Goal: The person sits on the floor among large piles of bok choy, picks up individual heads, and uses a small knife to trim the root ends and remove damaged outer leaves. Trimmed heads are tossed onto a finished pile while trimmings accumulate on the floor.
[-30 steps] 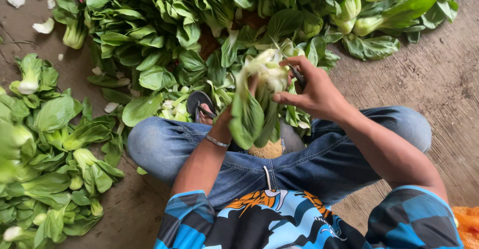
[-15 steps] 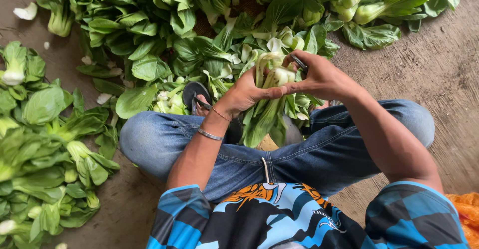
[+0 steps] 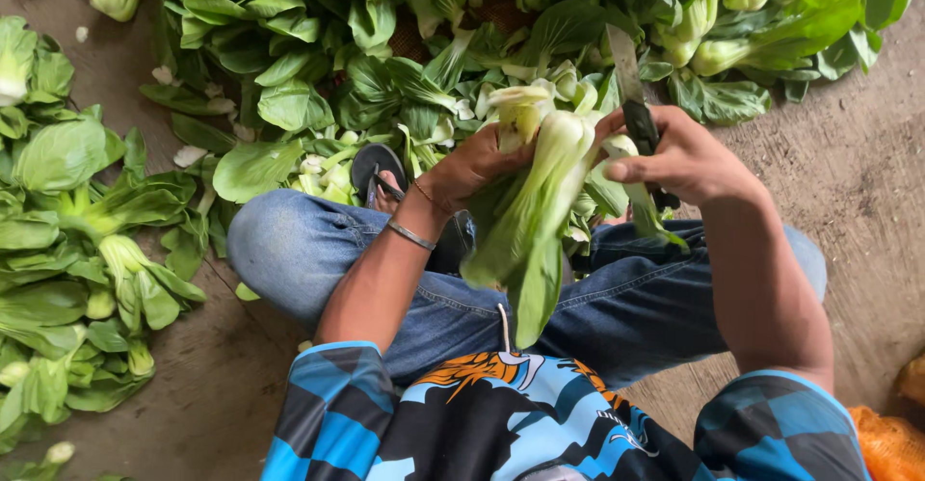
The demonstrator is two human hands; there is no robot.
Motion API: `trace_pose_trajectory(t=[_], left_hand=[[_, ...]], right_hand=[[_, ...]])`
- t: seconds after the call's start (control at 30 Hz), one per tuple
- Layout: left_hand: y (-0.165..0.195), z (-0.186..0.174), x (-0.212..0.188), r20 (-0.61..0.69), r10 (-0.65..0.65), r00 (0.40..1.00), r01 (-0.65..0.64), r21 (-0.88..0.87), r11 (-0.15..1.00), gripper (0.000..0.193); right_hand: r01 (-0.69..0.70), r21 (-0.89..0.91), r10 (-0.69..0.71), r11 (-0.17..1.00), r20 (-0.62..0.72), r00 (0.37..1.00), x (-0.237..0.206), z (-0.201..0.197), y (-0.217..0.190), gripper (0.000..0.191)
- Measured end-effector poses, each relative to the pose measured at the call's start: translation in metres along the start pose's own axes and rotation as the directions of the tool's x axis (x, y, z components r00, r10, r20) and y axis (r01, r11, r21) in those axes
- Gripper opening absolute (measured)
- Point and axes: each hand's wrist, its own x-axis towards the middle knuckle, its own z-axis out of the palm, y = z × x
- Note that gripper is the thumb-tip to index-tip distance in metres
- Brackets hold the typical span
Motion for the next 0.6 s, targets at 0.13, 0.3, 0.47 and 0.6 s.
trace_pose_trajectory(t=[0.13,0.3,0.47,0.6], left_hand=[[-0.013,-0.006,0.004,0.026,0.032,0.999,-0.029,-0.109,0.994,0.049],[-0.039,-0.026,0.019,-0.1,0.194,0.976,-0.151,0.332,0.931,0.048],[-0.057,-0.041,0.035,-0.163,0.193,0.968,-0.12,0.375,0.919,0.052],[-0.071,-0.056,0.051,-0.583,0.124,0.803,0.178,0.434,0.883,0.091]], right_hand=[[-0.002,-0.234,-0.018,0.972,-0.083,0.996,-0.003,0.005,-0.007,0.061],[0.345,-0.75,-0.556,0.564,-0.037,0.831,0.008,0.021,-0.011,0.054],[-0.201,-0.437,0.082,0.877,-0.274,0.958,0.022,0.029,0.0,0.042],[-0.129,-0.623,-0.086,0.772,-0.303,0.949,0.047,0.036,-0.006,0.063]])
